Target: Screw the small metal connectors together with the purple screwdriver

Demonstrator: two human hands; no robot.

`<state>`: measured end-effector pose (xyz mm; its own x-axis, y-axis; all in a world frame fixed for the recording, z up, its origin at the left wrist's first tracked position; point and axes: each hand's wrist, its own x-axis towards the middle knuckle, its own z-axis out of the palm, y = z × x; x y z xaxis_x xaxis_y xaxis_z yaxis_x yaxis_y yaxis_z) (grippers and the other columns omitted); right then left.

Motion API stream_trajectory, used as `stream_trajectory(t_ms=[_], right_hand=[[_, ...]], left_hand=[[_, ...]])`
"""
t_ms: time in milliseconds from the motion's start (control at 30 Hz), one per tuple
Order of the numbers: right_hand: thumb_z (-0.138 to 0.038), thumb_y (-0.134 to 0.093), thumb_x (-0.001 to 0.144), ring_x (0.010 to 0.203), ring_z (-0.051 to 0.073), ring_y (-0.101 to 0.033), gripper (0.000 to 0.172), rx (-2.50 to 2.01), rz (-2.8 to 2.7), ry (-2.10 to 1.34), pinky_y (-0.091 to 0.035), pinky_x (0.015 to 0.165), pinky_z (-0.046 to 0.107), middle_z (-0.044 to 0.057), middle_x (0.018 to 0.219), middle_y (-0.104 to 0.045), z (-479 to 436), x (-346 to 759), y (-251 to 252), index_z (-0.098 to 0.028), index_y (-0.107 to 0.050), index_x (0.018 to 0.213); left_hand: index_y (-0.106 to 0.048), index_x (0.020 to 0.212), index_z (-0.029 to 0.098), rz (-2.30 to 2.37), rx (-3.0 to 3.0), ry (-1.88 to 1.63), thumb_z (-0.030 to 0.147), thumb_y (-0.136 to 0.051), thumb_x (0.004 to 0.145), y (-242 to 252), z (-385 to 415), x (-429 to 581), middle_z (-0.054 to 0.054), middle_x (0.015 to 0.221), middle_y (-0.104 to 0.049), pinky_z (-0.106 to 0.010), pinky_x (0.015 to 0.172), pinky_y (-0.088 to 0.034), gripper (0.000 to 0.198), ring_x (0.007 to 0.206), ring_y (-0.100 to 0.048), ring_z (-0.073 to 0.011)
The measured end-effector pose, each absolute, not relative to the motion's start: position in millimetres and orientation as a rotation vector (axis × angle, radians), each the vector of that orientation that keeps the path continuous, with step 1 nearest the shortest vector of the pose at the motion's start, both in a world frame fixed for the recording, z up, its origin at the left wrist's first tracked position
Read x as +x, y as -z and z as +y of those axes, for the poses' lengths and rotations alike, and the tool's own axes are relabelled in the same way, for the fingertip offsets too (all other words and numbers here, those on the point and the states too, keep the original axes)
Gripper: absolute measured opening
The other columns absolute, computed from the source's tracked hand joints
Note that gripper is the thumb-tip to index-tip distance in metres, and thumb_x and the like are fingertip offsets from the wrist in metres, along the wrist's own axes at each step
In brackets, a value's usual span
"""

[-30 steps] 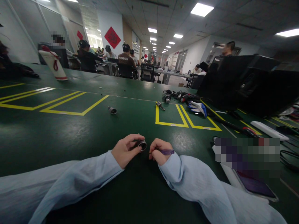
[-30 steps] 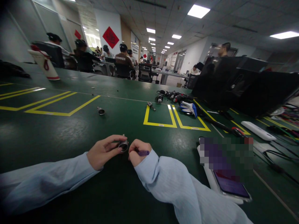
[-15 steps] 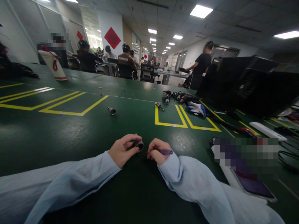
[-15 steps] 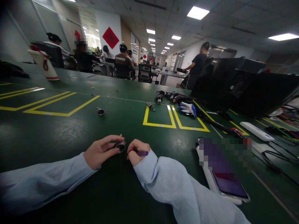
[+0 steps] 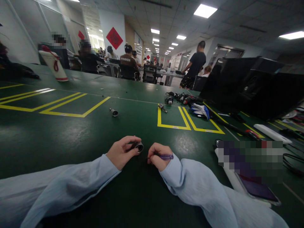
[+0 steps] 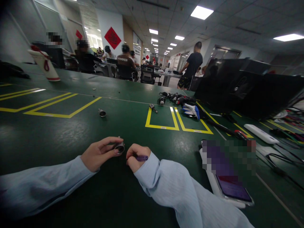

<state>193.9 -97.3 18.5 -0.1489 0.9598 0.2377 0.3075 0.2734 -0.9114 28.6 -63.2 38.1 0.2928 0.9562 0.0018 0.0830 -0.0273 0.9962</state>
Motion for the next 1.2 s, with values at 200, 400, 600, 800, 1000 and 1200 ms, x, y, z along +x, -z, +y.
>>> stream_trajectory(t_ms=[200, 400, 600, 800, 1000, 1200], right_hand=[[-0.012, -0.046, 0.057, 0.046, 0.01, -0.05, 0.007, -1.193, -1.673, -0.886, -0.039, 0.045, 0.02, -0.004, 0.048, -0.051, -96, 194, -18, -0.018, -0.05, 0.057], [-0.01, -0.043, 0.057, 0.046, 0.01, -0.05, 0.011, -1.233, -1.722, -0.749, -0.038, 0.047, 0.02, -0.004, 0.048, -0.053, -99, 193, -22, -0.019, -0.049, 0.056], [-0.013, -0.043, 0.056, 0.041, 0.01, -0.047, 0.012, -1.391, -1.763, -0.682, -0.035, 0.042, 0.02, -0.005, 0.041, -0.049, -93, 186, -38, -0.02, -0.041, 0.046], [-0.011, -0.041, 0.055, 0.041, 0.011, -0.051, 0.01, -1.295, -1.534, -0.954, -0.039, 0.041, 0.02, -0.004, 0.044, -0.054, -92, 179, -29, -0.02, -0.044, 0.052], [-0.009, -0.043, 0.058, 0.04, 0.009, -0.051, 0.009, -0.967, -1.292, -1.16, -0.043, 0.042, 0.02, -0.003, 0.048, -0.058, -101, 184, -27, -0.017, -0.048, 0.056], [-0.012, -0.045, 0.065, 0.049, 0.011, -0.056, 0.008, -0.941, -1.366, -0.884, -0.046, 0.048, 0.023, 0.0, 0.057, -0.061, -104, 183, -24, -0.017, -0.051, 0.063]], left_hand=[[-0.06, 0.083, 0.012, 1.097, 1.35, -0.93, 0.021, -0.07, 0.048, -45, -69, 30, -0.008, 0.097, -0.061, -0.035, 0.067, -0.056, 0.037, 0.076, -0.064, -0.0217], [-0.06, 0.084, 0.012, 1.083, 1.367, -0.928, 0.023, -0.07, 0.049, -43, -68, 28, -0.008, 0.098, -0.061, -0.034, 0.067, -0.056, 0.038, 0.08, -0.063, -0.023], [-0.06, 0.087, 0.012, 1.041, 1.422, -0.94, 0.022, -0.069, 0.052, -35, -64, 27, -0.008, 0.093, -0.065, -0.04, 0.081, -0.05, 0.037, 0.085, -0.063, -0.0245], [-0.059, 0.083, 0.01, 1.055, 1.359, -1.014, 0.021, -0.071, 0.047, -40, -59, 27, -0.009, 0.093, -0.066, -0.037, 0.083, -0.049, 0.039, 0.084, -0.063, -0.0227], [-0.058, 0.088, 0.012, 1.043, 1.327, -1.003, 0.018, -0.072, 0.049, -40, -50, 21, -0.006, 0.085, -0.069, -0.037, 0.085, -0.048, 0.043, 0.082, -0.064, -0.0213], [-0.059, 0.086, 0.012, 1.028, 1.336, -1.016, 0.016, -0.069, 0.051, -35, -48, 18, -0.007, 0.093, -0.067, -0.034, 0.075, -0.053, 0.037, 0.083, -0.063, -0.0209]])
